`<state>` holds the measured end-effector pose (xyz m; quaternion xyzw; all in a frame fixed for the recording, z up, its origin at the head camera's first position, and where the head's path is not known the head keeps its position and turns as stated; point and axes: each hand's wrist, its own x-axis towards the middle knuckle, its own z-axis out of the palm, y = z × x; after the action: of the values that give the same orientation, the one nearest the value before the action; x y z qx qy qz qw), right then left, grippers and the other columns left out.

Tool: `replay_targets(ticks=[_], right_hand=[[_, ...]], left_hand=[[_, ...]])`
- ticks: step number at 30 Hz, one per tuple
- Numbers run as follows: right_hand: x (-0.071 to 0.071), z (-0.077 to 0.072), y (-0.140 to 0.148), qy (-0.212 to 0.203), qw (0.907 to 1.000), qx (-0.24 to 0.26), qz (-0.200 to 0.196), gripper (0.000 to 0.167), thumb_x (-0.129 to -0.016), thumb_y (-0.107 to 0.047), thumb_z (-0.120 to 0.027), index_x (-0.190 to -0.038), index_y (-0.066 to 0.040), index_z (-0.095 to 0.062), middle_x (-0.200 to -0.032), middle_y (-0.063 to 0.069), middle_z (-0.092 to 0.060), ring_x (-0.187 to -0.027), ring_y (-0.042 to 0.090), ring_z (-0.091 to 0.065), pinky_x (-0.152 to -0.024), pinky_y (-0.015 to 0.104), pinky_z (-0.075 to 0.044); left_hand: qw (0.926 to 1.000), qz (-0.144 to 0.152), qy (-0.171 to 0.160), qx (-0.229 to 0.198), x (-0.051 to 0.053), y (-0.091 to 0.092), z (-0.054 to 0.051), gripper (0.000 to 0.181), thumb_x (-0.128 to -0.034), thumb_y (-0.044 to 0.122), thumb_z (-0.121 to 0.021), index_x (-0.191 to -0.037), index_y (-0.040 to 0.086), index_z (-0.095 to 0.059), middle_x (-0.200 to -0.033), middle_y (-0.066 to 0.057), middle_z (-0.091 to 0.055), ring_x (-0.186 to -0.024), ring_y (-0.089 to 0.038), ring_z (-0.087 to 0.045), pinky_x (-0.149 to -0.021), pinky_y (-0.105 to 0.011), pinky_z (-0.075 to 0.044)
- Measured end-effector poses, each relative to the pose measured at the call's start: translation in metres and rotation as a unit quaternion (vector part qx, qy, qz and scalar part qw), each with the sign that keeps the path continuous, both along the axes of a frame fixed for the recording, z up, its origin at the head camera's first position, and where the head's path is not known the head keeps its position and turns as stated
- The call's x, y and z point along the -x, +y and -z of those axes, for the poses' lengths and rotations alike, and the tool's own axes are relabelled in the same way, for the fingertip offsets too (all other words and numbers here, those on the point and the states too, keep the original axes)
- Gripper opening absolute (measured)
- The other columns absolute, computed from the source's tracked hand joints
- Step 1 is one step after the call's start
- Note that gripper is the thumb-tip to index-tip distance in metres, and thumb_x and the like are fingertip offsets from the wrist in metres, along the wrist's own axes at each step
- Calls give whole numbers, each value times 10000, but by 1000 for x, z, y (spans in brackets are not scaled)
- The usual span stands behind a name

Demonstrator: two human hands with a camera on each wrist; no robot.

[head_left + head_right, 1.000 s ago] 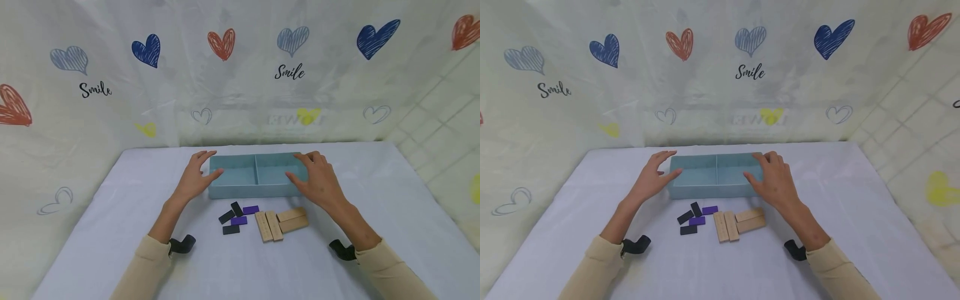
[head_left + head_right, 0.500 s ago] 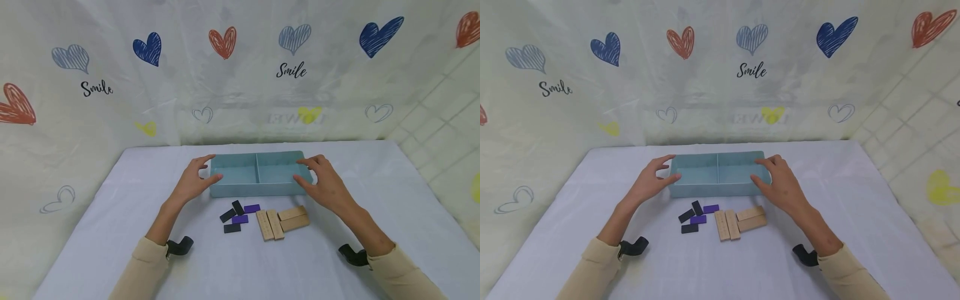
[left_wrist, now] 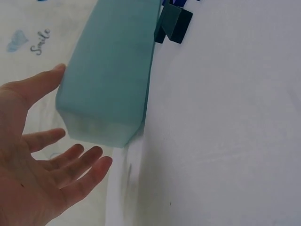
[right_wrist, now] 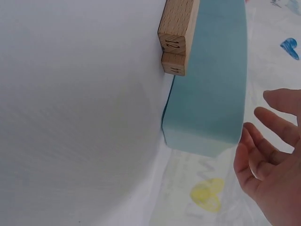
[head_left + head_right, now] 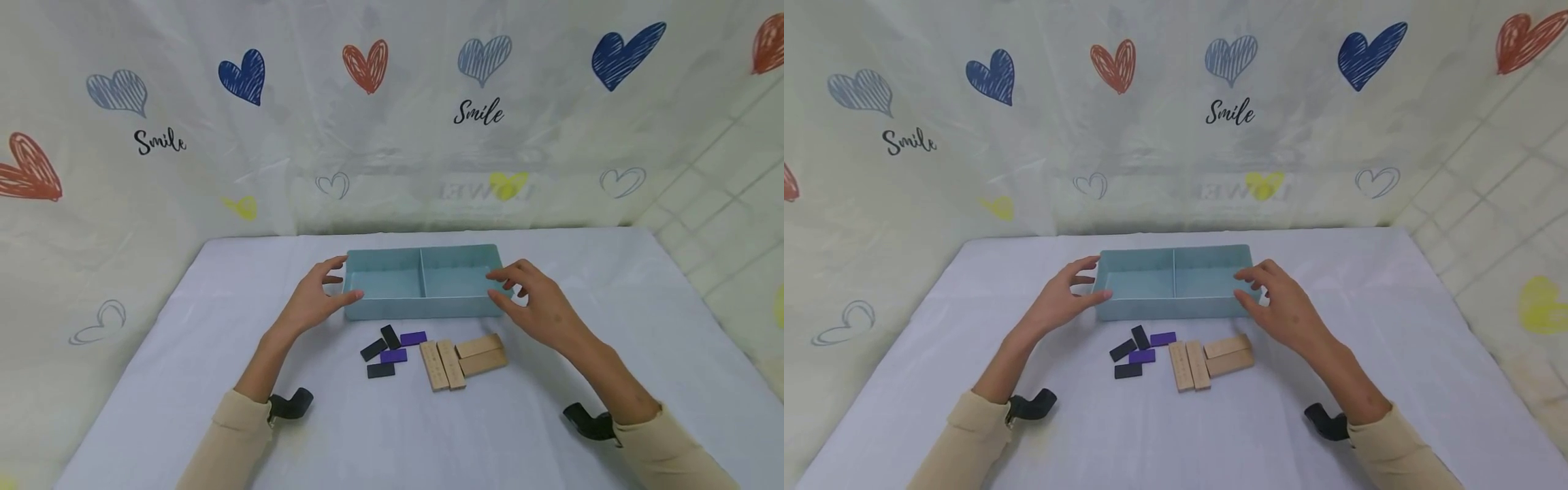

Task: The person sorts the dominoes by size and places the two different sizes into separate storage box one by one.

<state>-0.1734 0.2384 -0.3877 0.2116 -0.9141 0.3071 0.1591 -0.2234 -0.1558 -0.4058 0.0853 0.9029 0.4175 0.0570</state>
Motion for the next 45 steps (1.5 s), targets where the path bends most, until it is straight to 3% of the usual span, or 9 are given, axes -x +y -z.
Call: replay_targets(ticks=[5,14,23,30,37,45], right_hand=[[-2,1,2,10,10000,-11,-88,248,-937,-72,-768,-1180,-105,-737,-1044,18,-665,-914,155,-599,-742,282,-529],[-8,-1,3,210,9998,-20,18,252,-909,-57,-791,-1146,-133,-750,-1091,7,-663,-947,207,-608,-759,232,-515],[-12,1,6,338,9994,8,-108,248,-887,-3,-791,-1101,-123,-753,-1025,17,-670,-900,35,-538,-710,197,-495],[-16,2,4,-19,9997,-19,-260,212,-898,-21,-788,-1052,-164,-759,-948,-89,-674,-844,-2,-566,-693,187,-513],[-23,5,0,-386,9981,-118,-476,183,-917,-55,-782,-1051,-179,-769,-935,-116,-693,-836,-14,-578,-698,213,-543],[-28,9,4,-1306,9897,-199,-547,159,-945,-88,-761,-1096,-138,-753,-1009,-77,-708,-871,23,-613,-723,217,-568]], left_hand=[[10000,43,-18,-52,0,-1,0,878,-889,482,-804,-1612,228,-376,-1646,-93,-416,-1414,-339,-553,-1008,-539,-593],[9995,96,-208,-208,1,-2,2,892,-884,495,-806,-1618,261,-357,-1619,-88,-454,-1434,-355,-538,-1068,-583,-550],[9962,203,-466,-710,2,-6,6,917,-879,466,-827,-1625,282,-326,-1630,-108,-423,-1462,-383,-497,-988,-488,-616],[9927,209,-553,-1049,1,-7,7,920,-875,446,-838,-1624,277,-330,-1624,-137,-422,-1469,-397,-481,-972,-484,-622],[9844,197,-848,-1530,1,-9,12,929,-875,411,-848,-1629,288,-318,-1626,-135,-402,-1470,-386,-476,-887,-451,-655],[9814,214,-977,-1638,1,-6,13,919,-894,363,-839,-1635,277,-304,-1638,-147,-385,-1486,-393,-454,-836,-447,-665]])
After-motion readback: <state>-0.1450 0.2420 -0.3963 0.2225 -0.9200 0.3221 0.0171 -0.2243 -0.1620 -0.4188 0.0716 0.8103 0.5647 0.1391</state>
